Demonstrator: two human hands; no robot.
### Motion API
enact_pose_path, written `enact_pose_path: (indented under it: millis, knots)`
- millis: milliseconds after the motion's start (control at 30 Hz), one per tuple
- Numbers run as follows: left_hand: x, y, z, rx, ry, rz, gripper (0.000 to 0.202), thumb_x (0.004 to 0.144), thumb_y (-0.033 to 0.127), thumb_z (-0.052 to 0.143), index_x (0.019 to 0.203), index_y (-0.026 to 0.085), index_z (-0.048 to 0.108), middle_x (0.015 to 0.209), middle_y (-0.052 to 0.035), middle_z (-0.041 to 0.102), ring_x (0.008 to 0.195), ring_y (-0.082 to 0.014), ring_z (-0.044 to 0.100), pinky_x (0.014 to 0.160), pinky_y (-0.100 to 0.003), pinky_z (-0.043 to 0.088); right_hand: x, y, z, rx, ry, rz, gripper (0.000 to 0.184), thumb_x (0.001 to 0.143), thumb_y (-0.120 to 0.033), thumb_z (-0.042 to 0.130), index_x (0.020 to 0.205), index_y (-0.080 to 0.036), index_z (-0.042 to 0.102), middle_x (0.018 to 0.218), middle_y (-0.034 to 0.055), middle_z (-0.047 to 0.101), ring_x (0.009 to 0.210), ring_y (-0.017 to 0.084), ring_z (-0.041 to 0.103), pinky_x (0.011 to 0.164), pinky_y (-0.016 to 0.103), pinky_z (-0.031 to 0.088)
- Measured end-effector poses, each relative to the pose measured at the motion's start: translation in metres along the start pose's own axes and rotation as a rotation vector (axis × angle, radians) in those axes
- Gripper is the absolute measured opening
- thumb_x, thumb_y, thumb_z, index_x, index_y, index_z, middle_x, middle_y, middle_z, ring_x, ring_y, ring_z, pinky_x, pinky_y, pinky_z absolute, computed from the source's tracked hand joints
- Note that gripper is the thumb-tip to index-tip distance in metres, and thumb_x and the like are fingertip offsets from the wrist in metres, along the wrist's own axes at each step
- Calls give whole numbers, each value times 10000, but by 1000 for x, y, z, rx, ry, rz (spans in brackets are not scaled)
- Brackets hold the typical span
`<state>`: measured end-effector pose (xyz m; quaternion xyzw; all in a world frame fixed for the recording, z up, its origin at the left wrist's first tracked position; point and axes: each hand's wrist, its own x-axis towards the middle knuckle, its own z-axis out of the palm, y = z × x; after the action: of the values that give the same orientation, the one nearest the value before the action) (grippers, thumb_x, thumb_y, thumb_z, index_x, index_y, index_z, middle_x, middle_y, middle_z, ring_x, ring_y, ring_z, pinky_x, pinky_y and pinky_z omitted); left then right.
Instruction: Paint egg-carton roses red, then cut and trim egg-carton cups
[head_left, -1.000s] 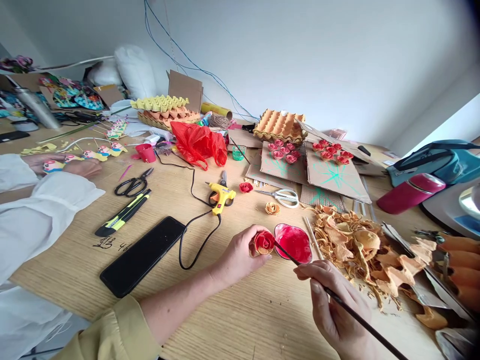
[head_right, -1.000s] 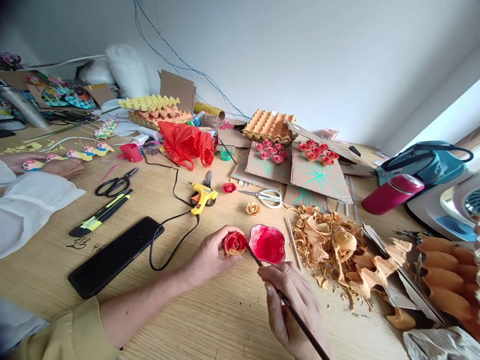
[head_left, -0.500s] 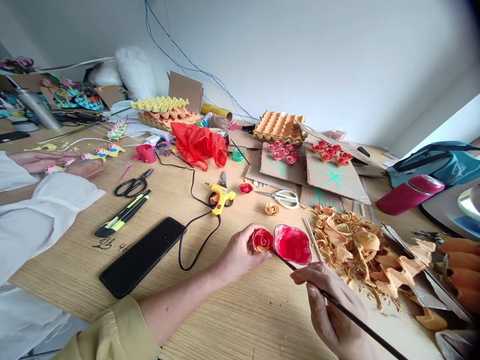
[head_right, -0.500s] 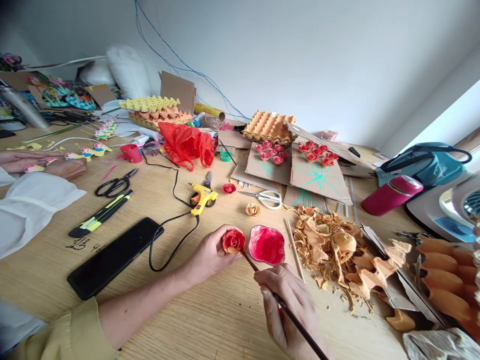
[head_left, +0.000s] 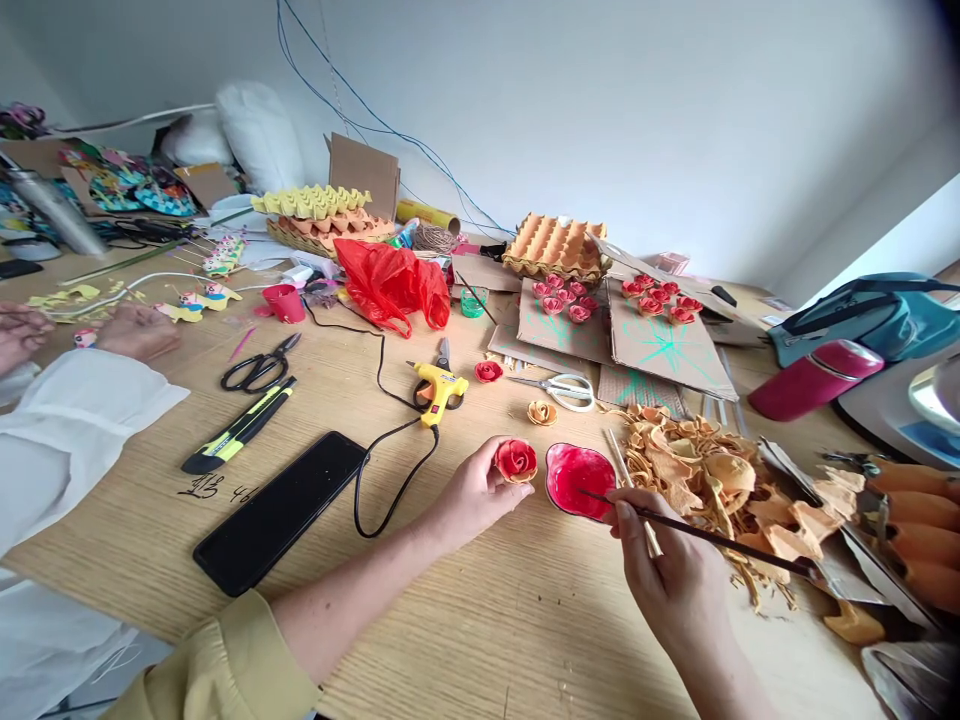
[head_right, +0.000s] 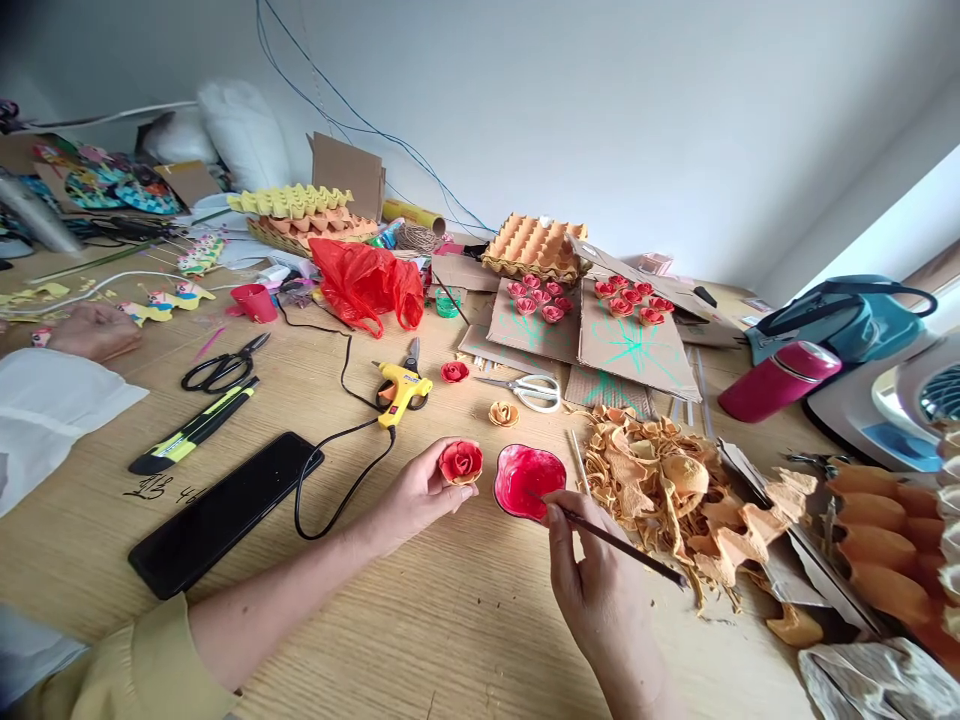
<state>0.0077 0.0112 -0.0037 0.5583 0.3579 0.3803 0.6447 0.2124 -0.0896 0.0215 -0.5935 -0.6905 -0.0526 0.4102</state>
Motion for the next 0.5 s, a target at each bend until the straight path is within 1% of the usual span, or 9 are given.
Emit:
enact_pose_path:
  millis: [167,300,400,500]
  knots:
    - [1,-3,0,84,-5,97,386,736,119,734,1086,168,578,1034,-24,662,979,-167,649,922,-290,520,2,2,7,-55,-9,-26,224,1056,-310,466,972,-207,647,689,-7,693,543,137,653,501,233,471]
    - [2,-5,-1,116,6,96,419,722,111,731,1103,172,570,1052,-30,663,982,-173,646,926,-300,518,1,2,6,-56,-27,-38,209,1052,-290,477,958,-209,645,703,-12,703,518,122,633,489,226,450]
    - [2,-5,-1,110,-14,98,437,739,117,721,1145,176,570,1078,-39,671,1005,-182,654,942,-312,525,1,1,4,-31,2,-8,198,1050,-286,479,978,-207,645,726,-9,708,531,120,642,509,223,470]
    - [2,-6,-1,99,-29,123,445,759,111,708,1177,178,568,1110,-46,673,1033,-184,661,965,-317,526,1,2,4,-17,-26,-19,200,1045,-287,490,950,-210,649,701,-14,701,547,127,657,521,226,481]
